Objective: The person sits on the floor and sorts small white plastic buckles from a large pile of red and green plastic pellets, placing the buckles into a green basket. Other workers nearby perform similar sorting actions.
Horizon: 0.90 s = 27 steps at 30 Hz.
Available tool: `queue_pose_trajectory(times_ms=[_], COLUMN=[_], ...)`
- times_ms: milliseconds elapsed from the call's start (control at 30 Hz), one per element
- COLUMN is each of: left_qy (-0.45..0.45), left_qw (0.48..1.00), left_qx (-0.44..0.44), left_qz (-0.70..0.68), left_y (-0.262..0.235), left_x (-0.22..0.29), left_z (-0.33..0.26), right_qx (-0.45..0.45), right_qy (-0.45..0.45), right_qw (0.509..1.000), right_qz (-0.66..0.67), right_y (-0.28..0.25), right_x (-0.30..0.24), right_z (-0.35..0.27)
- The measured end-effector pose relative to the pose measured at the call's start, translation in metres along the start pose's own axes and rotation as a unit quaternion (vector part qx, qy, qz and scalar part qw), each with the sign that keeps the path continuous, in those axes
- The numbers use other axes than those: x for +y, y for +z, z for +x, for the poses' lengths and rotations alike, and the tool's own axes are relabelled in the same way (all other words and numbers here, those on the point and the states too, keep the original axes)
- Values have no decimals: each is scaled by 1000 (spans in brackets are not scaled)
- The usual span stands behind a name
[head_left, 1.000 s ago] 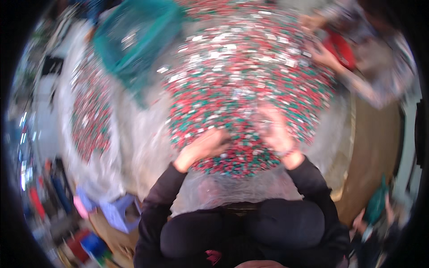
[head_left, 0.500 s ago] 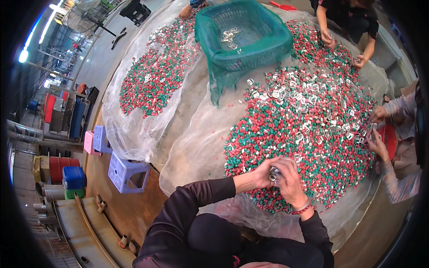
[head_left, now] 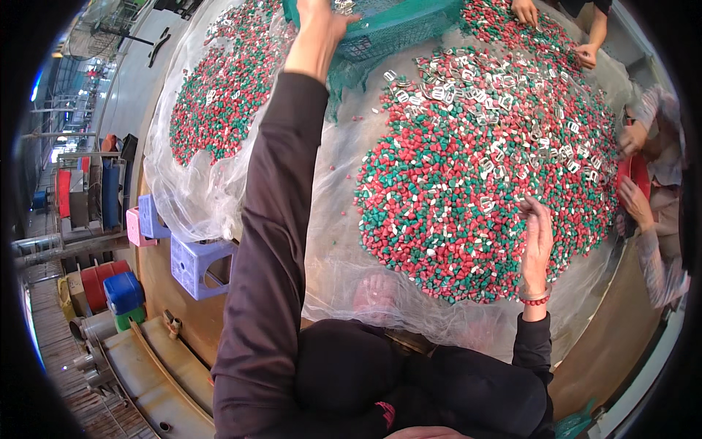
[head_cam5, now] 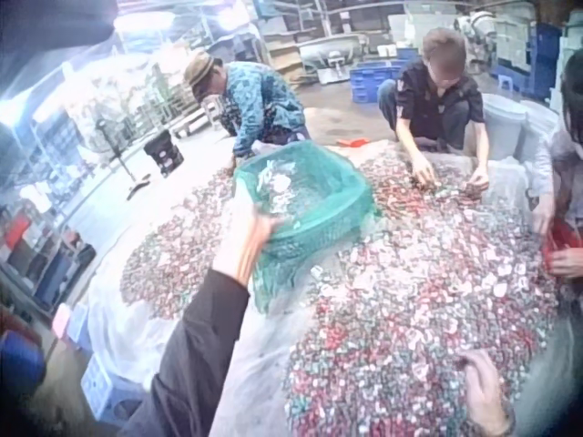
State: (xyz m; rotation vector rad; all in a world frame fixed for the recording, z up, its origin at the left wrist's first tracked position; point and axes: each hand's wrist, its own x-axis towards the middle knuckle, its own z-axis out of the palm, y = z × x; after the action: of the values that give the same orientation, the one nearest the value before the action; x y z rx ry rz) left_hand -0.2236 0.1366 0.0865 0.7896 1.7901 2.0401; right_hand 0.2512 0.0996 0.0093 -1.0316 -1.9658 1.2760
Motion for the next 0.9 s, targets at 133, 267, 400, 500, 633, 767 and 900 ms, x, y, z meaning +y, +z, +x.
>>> queue_pose_trajectory(times_ms=[133,267,400,500,633,767,900], left_qy=[131,24,-77,-88,-50,38,27], left_qw=[933,726,758,799,809,841,848], left_qx=[-256,-438,-309,-246,-257,-274,-379], left_qz=[217,530,569,542,526,465,370], left_y=[4,30,36,31,27,25,14], left_x=[-55,-118,-165,-193,-209,-198,-168], left_z=[-79,-131,-126,-117,-120,-166,-212], right_qx=[-40,-111,-161,-173,-154,-141,-158], right_qy=[17,-10,2,2,10,-15,-31], right_qw=[997,984,976,972,976,962,949], right_qz=[-66,-136,-144,-157,-152,-234,-270], right_y=[5,9,10,7,2,10,33], right_x=[6,8,4,5,20,44,61], right_z=[-1,-1,1,1,-1,-1,-1])
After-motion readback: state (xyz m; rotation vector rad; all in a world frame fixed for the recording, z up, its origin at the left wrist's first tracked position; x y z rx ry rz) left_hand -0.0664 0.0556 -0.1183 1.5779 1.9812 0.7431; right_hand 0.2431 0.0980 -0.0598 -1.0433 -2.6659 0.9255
